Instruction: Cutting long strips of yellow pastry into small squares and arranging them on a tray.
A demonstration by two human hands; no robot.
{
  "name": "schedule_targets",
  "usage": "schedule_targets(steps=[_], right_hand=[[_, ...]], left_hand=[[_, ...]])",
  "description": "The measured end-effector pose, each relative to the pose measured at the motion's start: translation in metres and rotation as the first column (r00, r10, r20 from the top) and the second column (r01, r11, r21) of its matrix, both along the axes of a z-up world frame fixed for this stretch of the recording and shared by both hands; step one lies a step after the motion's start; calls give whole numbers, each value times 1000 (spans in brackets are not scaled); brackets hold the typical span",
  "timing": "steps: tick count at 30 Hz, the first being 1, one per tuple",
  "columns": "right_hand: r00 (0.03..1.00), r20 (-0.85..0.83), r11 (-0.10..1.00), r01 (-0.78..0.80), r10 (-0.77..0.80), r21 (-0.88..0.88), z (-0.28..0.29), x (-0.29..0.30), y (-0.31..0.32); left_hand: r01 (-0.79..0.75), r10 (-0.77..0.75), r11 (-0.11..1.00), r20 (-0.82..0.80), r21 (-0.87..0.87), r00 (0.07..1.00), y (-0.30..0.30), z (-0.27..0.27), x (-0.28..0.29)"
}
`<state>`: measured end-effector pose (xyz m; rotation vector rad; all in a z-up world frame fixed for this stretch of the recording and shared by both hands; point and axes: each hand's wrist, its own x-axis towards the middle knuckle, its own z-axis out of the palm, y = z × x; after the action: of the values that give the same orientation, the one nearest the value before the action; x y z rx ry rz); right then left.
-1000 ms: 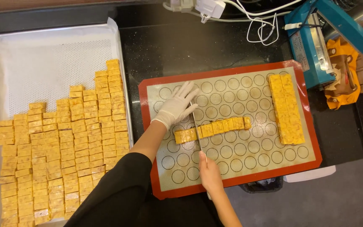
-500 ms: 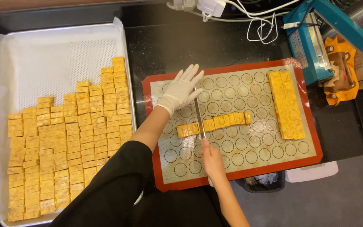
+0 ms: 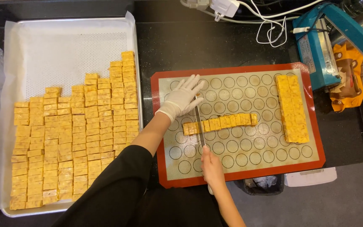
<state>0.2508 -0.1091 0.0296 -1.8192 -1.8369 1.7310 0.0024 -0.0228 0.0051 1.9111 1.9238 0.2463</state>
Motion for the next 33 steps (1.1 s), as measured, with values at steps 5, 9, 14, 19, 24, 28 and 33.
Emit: schedule_targets(steps=[5, 9, 14, 19, 24, 28, 33], right_hand=[[1000, 23, 1000, -10, 10, 4, 7, -2, 0], [999, 42, 1000, 16, -16, -21, 12, -4, 0], [999, 42, 999, 21, -20, -33, 11, -3, 1], [998, 66, 998, 29, -25, -51, 14, -5, 0], [998, 53, 998, 31, -29, -49, 12, -3, 0], [998, 47, 997, 50, -47, -66, 14, -4, 0], [999, 34, 999, 33, -32, -36, 10, -2, -1]], left_hand=[[-15, 16, 1000, 26, -3, 1000, -1, 7, 3], [-15, 15, 1000, 5, 1, 1000, 1, 5, 5], [-20, 20, 1000, 19, 16, 1000, 2, 3, 4], [-20, 19, 1000, 25, 6, 999, 0, 2, 4], [-21, 20, 999, 16, 39, 1000, 0, 1, 5], [-19, 17, 998, 22, 61, 1000, 1, -2, 5], [-20, 20, 998, 17, 55, 1000, 0, -1, 5]])
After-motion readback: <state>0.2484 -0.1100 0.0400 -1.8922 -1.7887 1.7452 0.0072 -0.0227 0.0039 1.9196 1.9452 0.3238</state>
